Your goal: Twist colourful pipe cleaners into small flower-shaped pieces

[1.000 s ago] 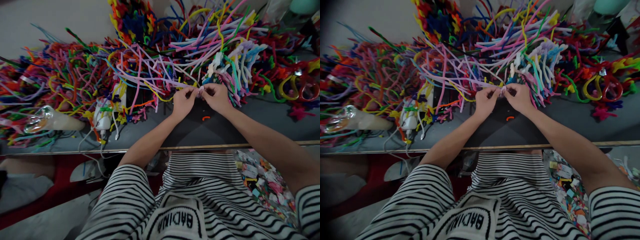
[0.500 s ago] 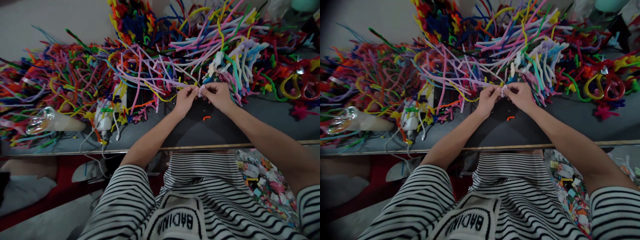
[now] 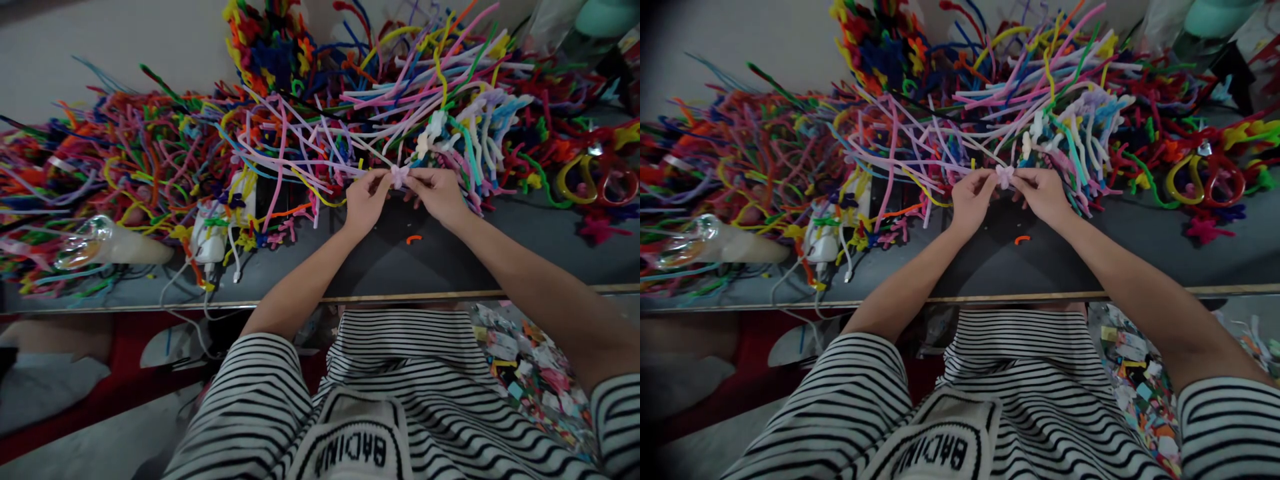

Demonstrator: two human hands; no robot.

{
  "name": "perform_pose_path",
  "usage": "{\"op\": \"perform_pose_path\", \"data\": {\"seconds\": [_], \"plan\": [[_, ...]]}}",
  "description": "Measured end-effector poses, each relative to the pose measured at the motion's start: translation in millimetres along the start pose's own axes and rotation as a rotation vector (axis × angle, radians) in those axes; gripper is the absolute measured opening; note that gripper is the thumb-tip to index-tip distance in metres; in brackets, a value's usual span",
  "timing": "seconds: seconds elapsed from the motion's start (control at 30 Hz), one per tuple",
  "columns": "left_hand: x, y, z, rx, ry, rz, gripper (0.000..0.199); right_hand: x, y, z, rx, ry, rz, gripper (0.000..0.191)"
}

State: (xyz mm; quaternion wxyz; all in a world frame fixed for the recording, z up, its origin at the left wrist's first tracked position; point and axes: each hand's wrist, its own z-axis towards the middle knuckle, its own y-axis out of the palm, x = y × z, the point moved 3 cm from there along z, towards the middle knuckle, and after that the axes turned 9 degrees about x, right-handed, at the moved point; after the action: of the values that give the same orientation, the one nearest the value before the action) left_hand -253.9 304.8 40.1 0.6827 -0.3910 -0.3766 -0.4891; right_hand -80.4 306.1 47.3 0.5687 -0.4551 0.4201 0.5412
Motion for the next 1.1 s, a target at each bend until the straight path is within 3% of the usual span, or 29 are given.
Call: {"op": "perform_pose_path", "data": {"seconds": [0.2, 0.5, 0.67, 0.93, 1.1], "plan": [[0.7, 1.4, 1.6, -0.014, 0.013, 0.021, 0.034, 6.0, -2.2, -1.9, 0.081, 0.032, -0.055, 0.043], [7.7, -4.5, 0.0, 0.061, 0.061, 0.111, 0.028, -3.0, 6.5, -5.6, -0.013, 0.026, 0.01, 0.051], [7.1, -1.0, -1.2, 0.052, 0.024, 0.083, 0.034, -7.9, 11.1, -9.7, -0.091, 0.072, 0.063, 0.055], [1.6, 0.9, -0.3, 0.039, 0.02, 0.02, 0.036, -4.5, 12.4, -8.8, -0.108, 0.094, 0.097, 0.058], [2.2, 4.4, -1.4, 0.005, -0.014, 0.017, 0.037, -2.5, 9.2, -7.5, -0.013, 0.094, 0.095, 0.06]]}}
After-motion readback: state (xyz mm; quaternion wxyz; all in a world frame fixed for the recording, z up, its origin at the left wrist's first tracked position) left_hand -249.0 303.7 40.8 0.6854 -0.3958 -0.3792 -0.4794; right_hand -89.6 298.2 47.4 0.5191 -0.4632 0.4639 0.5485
